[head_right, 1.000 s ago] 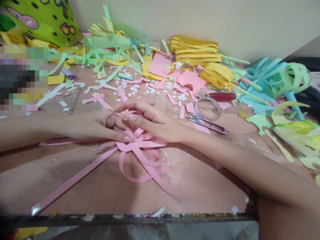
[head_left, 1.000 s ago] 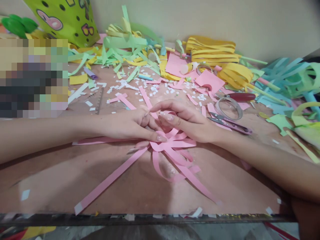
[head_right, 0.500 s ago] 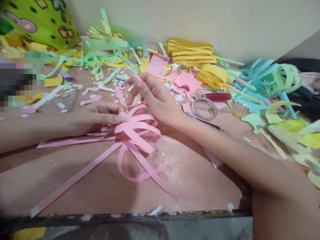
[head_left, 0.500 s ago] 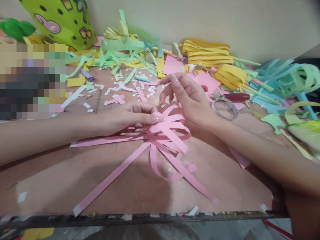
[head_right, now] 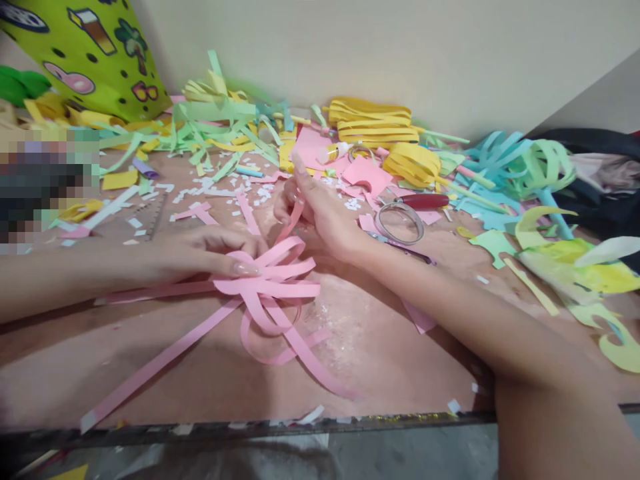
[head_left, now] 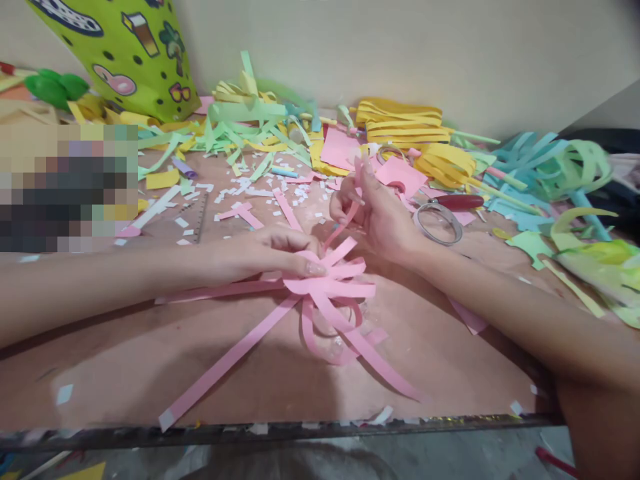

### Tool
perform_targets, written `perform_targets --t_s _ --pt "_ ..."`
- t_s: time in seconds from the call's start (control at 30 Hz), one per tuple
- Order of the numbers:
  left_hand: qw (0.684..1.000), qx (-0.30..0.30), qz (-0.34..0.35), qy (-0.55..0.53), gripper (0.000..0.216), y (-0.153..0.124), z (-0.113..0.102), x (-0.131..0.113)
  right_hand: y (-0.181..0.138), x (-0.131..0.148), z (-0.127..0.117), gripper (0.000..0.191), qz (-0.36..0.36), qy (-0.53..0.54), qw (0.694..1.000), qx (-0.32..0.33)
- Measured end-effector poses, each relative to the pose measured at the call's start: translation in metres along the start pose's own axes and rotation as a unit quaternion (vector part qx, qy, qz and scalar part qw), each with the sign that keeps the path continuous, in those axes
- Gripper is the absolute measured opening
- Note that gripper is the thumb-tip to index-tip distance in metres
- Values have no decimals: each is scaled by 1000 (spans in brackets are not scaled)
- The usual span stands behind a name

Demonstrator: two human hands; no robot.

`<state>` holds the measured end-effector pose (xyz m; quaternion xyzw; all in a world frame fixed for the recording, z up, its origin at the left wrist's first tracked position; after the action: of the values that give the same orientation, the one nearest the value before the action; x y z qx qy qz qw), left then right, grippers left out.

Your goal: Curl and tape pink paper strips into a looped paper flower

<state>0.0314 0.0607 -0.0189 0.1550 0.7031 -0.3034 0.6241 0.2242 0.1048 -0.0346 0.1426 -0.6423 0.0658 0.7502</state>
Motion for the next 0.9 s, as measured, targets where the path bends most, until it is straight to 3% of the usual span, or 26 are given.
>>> perform_targets --t_s 0.13,0.3,0.43,0.53,0.63,0.8,0.9 --pt "999 21 19 46 43 -3 2 -2 -1 6 -1 65 53 25 998 -1" --pt "999 37 -15 -24 42 -2 -16 5 -8 8 2 65 110 57 992 -35" --pt "1000 -3 2 -29 35 1 -35 -10 -14 9 9 55 132 75 986 -65" --pt "998 -45 -15 -49 27 2 -40 -24 -18 15 15 58 150 85 983 -60" --pt "996 -58 -21 -60 14 3 -35 -21 -23 18 18 62 175 77 980 -47" --pt "999 7 -40 -36 17 8 -15 11 -29 11 15 26 137 98 985 -22" --pt "999 -12 -44 17 23 11 -8 19 -28 4 12 23 151 110 982 23"
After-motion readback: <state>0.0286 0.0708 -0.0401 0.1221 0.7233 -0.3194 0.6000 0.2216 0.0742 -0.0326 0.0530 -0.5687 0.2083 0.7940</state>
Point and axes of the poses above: each hand's wrist, its own y-axis towards the middle knuckle, its own z-axis out of the palm, x = y × z, the point moved 1 cm from there along y, towards the middle knuckle, and after that the axes turned 14 degrees about -x, right-handed, at the moved point
